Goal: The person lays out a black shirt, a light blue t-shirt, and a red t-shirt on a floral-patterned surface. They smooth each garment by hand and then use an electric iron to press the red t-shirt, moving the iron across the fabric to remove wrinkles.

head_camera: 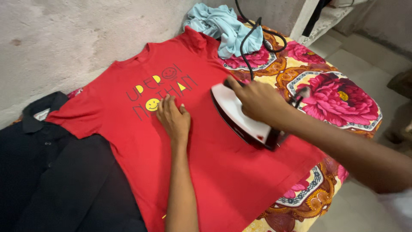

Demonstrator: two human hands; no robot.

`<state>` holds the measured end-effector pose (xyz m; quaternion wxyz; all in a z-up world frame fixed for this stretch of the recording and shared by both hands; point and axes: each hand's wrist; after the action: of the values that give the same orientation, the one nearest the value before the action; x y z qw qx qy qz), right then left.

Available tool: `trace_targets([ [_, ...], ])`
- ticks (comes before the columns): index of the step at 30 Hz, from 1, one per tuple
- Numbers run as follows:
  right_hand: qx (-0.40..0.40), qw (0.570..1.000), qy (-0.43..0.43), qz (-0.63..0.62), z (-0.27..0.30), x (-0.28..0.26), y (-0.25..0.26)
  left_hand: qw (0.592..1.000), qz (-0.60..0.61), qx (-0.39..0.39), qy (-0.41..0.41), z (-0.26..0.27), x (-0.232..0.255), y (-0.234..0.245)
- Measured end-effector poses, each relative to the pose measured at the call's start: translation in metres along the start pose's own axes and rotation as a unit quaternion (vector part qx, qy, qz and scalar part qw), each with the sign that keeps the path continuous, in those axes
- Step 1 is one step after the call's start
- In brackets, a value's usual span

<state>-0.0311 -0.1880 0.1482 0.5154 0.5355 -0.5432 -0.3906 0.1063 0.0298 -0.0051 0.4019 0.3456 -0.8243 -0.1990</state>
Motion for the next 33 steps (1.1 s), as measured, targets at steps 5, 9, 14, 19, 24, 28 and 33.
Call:
trace_targets([
  [5, 0.043, 0.994, -0.017, -0.094, -0.088, 0.020, -0.042, 0.999, -0.028, -0.018, -0.008, -0.002, 0.002, 0.000],
  [9, -0.018, 0.989, -0.069, -0.127, -0.154, 0.026, -0.052, 0.999, -0.035, -0.016, -0.021, -0.002, -0.002, -0.005],
  [14, -0.027, 0.981, -0.067, -0.178, -0.164, 0.028, -0.056, 0.998, -0.026, 0.009, -0.053, 0.002, -0.013, -0.014],
  [19, -0.049, 0.983, -0.027, -0.174, -0.109, 0.027, -0.045, 0.999, -0.033, -0.021, -0.033, -0.001, -0.016, -0.015],
  [24, -0.008, 0.990, 0.012, -0.142, -0.011, 0.023, -0.015, 0.998, -0.028, -0.019, -0.045, 0.000, -0.018, -0.016],
  [28, -0.131, 0.978, -0.072, -0.146, 0.054, 0.018, 0.023, 0.998, -0.024, -0.041, -0.036, 0.003, -0.017, -0.014],
  [33, -0.094, 0.982, -0.066, -0.149, 0.084, 0.019, 0.032, 0.998, -0.029, -0.043, -0.041, 0.003, -0.016, -0.012],
])
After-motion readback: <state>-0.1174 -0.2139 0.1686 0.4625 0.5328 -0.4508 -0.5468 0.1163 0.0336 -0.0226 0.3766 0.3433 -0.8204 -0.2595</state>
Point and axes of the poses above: each hand's wrist, its own z-axis away from the middle knuckle, its own y-axis out of the back of the hand, x = y × z, and after that the axes turned 1 degree about z, right-handed
